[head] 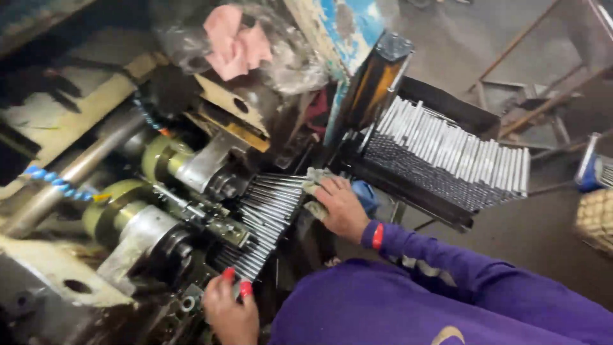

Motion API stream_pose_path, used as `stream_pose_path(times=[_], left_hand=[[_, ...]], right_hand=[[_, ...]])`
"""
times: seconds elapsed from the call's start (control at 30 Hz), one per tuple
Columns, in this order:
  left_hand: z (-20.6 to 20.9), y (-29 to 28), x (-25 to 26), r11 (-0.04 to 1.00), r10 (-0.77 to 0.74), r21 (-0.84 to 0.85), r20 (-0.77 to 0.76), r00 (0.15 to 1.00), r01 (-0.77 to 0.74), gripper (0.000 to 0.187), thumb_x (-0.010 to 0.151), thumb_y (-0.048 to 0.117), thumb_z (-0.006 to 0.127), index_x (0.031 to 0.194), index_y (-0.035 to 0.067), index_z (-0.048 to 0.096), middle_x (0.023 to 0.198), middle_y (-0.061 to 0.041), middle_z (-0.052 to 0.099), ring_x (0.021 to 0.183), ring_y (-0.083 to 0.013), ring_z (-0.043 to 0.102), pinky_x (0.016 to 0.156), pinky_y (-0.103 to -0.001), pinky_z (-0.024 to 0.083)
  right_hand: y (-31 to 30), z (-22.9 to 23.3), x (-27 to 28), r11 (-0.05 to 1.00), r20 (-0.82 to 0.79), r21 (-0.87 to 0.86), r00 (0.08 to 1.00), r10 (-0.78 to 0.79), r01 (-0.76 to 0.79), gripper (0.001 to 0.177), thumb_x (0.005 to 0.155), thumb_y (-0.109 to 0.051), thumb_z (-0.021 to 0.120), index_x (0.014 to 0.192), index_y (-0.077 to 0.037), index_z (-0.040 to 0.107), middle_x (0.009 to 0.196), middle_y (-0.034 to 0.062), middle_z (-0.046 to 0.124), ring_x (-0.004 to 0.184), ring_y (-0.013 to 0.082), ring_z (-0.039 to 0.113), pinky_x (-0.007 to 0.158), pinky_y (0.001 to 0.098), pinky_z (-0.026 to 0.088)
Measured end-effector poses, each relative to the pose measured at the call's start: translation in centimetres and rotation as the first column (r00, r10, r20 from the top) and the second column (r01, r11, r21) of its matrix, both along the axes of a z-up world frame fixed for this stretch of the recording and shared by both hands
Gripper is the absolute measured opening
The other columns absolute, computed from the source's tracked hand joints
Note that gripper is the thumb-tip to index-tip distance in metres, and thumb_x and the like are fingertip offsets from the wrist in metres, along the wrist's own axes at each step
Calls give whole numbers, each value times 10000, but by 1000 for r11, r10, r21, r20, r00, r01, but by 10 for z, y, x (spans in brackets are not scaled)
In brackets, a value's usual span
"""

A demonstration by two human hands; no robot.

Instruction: The person operates a metal forming machine by repeatedly inserting metal rods into the rollers and using a red-handled tool to assist the process. The person then removes the formed metal pieces and places them into a nearby tray.

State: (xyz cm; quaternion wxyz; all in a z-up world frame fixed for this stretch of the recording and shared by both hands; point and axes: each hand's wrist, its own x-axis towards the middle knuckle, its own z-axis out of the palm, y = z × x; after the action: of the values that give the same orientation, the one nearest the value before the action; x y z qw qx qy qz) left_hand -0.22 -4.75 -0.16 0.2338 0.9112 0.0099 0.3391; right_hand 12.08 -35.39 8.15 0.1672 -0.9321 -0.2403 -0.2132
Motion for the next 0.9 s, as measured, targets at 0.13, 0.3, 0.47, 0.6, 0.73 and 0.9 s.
stream_pose_path(times=[0.13,0.3,0.47,0.6,0.73,0.9], left_hand=[[-59,-19,8,965,-183,-245,-383,906,92,349,890,257,676,1211,129,726,1338,-112,629,1183,-355,567,1050,-459,445],[-78,-24,16,981,-91,-194,-323,942,28,283,906,233,699,1171,156,761,1274,-47,690,1141,-306,583,1053,-419,460],[-76,-33,11,973,67,-152,-539,840,-175,326,889,385,696,1191,283,766,1318,-2,681,1214,-281,578,1063,-418,447],[-47,-45,7,943,196,-167,-419,886,-288,293,884,347,722,1153,246,780,1234,-46,685,1193,-259,613,1042,-429,463],[-28,-47,-3,926,297,-148,-288,911,-348,210,895,283,756,1063,167,803,1122,-29,716,1075,-267,621,994,-381,475],[8,-44,-17,905,274,-198,-404,873,-376,257,919,269,677,1127,147,766,1145,-149,702,1144,-341,610,1047,-436,443]], right_hand=[[-65,40,1,979,89,147,983,-158,144,270,931,-184,742,1187,-101,715,1246,111,719,1134,279,671,1003,452,479],[-167,51,44,825,-63,15,824,-563,565,613,874,-214,801,1405,-12,570,1371,213,604,1232,383,579,1048,538,449],[-221,13,80,853,-240,7,829,-505,522,448,960,-208,693,1355,-1,641,1315,223,649,1191,412,575,995,535,480],[-246,15,96,890,-220,59,875,-431,453,512,947,-255,733,1366,17,625,1337,230,634,1225,423,566,1034,535,460],[-333,-22,151,877,-166,128,882,-441,462,317,908,-215,765,1164,-31,733,1294,171,713,1137,369,654,984,478,482],[-325,20,172,702,-743,238,591,-313,671,643,909,-90,655,1536,-99,510,1419,141,588,1081,278,609,809,418,494]])
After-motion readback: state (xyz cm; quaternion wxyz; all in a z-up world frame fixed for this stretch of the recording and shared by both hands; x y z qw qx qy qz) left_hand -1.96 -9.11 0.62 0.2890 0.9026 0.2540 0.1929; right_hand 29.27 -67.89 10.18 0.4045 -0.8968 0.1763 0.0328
